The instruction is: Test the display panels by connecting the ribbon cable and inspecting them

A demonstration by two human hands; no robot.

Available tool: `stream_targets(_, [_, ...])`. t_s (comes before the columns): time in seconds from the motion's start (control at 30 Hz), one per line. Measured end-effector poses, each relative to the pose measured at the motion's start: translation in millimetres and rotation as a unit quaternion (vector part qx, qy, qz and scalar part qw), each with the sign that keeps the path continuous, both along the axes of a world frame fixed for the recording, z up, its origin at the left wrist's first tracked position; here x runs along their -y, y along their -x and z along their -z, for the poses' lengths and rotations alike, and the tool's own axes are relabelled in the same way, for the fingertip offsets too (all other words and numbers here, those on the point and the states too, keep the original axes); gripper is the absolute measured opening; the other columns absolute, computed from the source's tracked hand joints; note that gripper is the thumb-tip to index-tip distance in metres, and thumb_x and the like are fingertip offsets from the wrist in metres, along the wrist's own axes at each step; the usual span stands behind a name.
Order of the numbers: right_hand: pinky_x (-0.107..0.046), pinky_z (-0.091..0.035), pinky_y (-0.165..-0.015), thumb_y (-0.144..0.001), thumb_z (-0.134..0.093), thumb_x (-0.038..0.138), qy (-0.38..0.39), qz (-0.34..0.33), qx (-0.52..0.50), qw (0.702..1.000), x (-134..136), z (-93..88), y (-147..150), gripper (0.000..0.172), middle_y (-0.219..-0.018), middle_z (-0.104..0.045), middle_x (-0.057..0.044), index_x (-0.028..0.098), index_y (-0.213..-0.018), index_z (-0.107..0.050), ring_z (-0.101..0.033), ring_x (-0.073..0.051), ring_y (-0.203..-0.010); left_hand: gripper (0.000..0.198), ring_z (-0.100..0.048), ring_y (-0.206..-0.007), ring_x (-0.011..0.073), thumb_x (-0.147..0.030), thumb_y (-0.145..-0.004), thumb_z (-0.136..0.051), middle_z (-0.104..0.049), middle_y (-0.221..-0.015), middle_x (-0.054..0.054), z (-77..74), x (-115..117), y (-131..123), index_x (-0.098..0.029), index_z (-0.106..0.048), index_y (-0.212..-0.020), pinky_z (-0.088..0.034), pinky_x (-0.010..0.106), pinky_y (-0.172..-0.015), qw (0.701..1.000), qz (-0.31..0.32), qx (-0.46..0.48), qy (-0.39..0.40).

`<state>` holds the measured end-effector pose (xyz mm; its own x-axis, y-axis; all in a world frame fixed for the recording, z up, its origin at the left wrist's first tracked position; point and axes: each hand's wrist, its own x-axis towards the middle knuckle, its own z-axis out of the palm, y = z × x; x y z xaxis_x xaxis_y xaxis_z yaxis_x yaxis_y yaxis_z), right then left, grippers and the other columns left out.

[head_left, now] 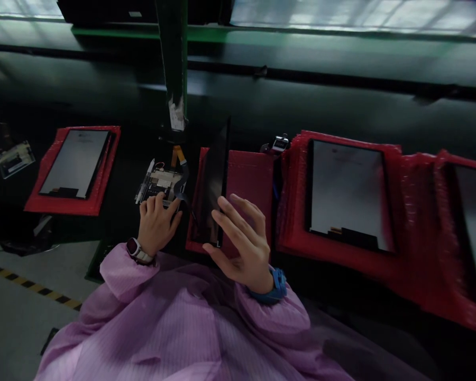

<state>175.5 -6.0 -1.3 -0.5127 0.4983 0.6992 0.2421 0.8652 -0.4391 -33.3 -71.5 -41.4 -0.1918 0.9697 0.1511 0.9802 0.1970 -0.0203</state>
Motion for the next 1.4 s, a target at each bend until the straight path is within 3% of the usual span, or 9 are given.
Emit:
stream_targets(0.53, [-0.053, -0.044, -0.108, -0.089, -0.068, 0.031, 0.012, 0.0, -0.005, 1.0, -0.9, 3.4, -5.1, 0.069, -0.143, -0.059, -0.011, 0.024, -0.152, -0.041, -0.047, -0.032, -0.14, 0.04, -0.05, -0.113, 0.0338, -0.038, -0.102, -0.037, -0.055, -0.13, 0.016, 1.6, -4.2, 3.5, -0.025, -0.066, -0.126, -0.042, 0.049, -0.093, 1.0, -0.009, 0.004, -0.018])
stream_targets(0.77, [-0.041, -0.053, -0.104, -0.085, -0.073, 0.016, 0.056, 0.015, -0.065, 0.996, 6.6, 6.6, -21.5, 0.076, -0.152, -0.049, -0.013, 0.025, -0.153, -0.041, -0.055, -0.025, -0.134, 0.044, -0.048, -0.115, 0.0342, -0.038, -0.103, -0.034, -0.054, -0.133, 0.017, 1.3, -4.5, 5.6, -0.023, -0.064, -0.131, -0.042, 0.051, -0.096, 1.0, 0.001, 0.004, -0.016])
stream_targets(0.93, [-0.04, -0.054, -0.105, -0.086, -0.073, 0.018, 0.125, 0.11, -0.039, 0.985, 14.0, 25.1, -49.9, 0.073, -0.15, -0.052, -0.013, 0.028, -0.152, -0.042, -0.056, -0.024, -0.134, 0.046, -0.05, -0.114, 0.0337, -0.041, -0.103, -0.036, -0.056, -0.132, 0.016, 6.7, -2.3, 10.6, -0.023, -0.059, -0.138, -0.044, 0.052, -0.095, 0.999, 0.007, 0.026, -0.048])
stream_targets(1.03, [-0.043, -0.054, -0.106, -0.09, -0.069, 0.025, 0.174, 0.141, 0.02, 0.974, 13.6, 44.6, -66.7, 0.064, -0.149, -0.053, -0.013, 0.027, -0.149, -0.045, -0.057, -0.024, -0.133, 0.042, -0.055, -0.11, 0.0305, -0.04, -0.103, -0.037, -0.062, -0.121, 0.014, -1.5, -4.6, 18.9, -0.02, -0.064, -0.127, -0.046, 0.049, -0.097, 0.991, 0.021, 0.097, -0.088])
stream_targets(1.13, [-0.047, -0.056, -0.102, -0.094, -0.062, 0.029, 0.204, 0.146, 0.098, 0.963, 12.5, 53.1, -73.7, 0.047, -0.142, -0.059, -0.013, 0.022, -0.14, -0.055, -0.06, -0.026, -0.127, 0.034, -0.058, -0.105, 0.0269, -0.036, -0.102, -0.038, -0.065, -0.109, 0.012, -26.2, -20.3, 30.1, -0.02, -0.067, -0.109, -0.046, 0.045, -0.098, 0.976, 0.049, 0.14, -0.159])
stream_targets(1.27, [-0.052, -0.053, -0.1, -0.096, -0.057, 0.033, 0.167, 0.172, 0.15, 0.959, 2.8, 29.9, -58.9, 0.035, -0.129, -0.066, -0.013, 0.017, -0.126, -0.065, -0.06, -0.03, -0.118, 0.031, -0.057, -0.109, 0.0255, -0.035, -0.102, -0.04, -0.065, -0.11, 0.01, -56.7, -71.9, 40.6, -0.022, -0.067, -0.107, -0.042, 0.046, -0.104, 0.961, 0.112, 0.134, -0.215])
stream_targets(1.33, [-0.049, -0.051, -0.1, -0.096, -0.057, 0.035, 0.173, 0.155, 0.141, 0.962, -14.1, 11.4, -40.5, 0.036, -0.126, -0.066, -0.013, 0.015, -0.125, -0.065, -0.059, -0.03, -0.115, 0.034, -0.054, -0.116, 0.0252, -0.035, -0.102, -0.037, -0.065, -0.117, 0.009, -56.7, -104.2, 43.0, -0.022, -0.068, -0.111, -0.038, 0.047, -0.109, 0.958, 0.171, 0.142, -0.183])
stream_targets(1.4, [-0.047, -0.048, -0.1, -0.096, -0.055, 0.034, 0.237, 0.127, 0.13, 0.954, -40.5, -2.5, -17.2, 0.038, -0.122, -0.067, -0.014, 0.012, -0.126, -0.064, -0.059, -0.029, -0.112, 0.036, -0.052, -0.121, 0.0256, -0.036, -0.1, -0.038, -0.064, -0.121, 0.01, -46.4, -131.5, 44.5, -0.021, -0.069, -0.111, -0.037, 0.049, -0.112, 0.957, 0.219, 0.147, -0.121])
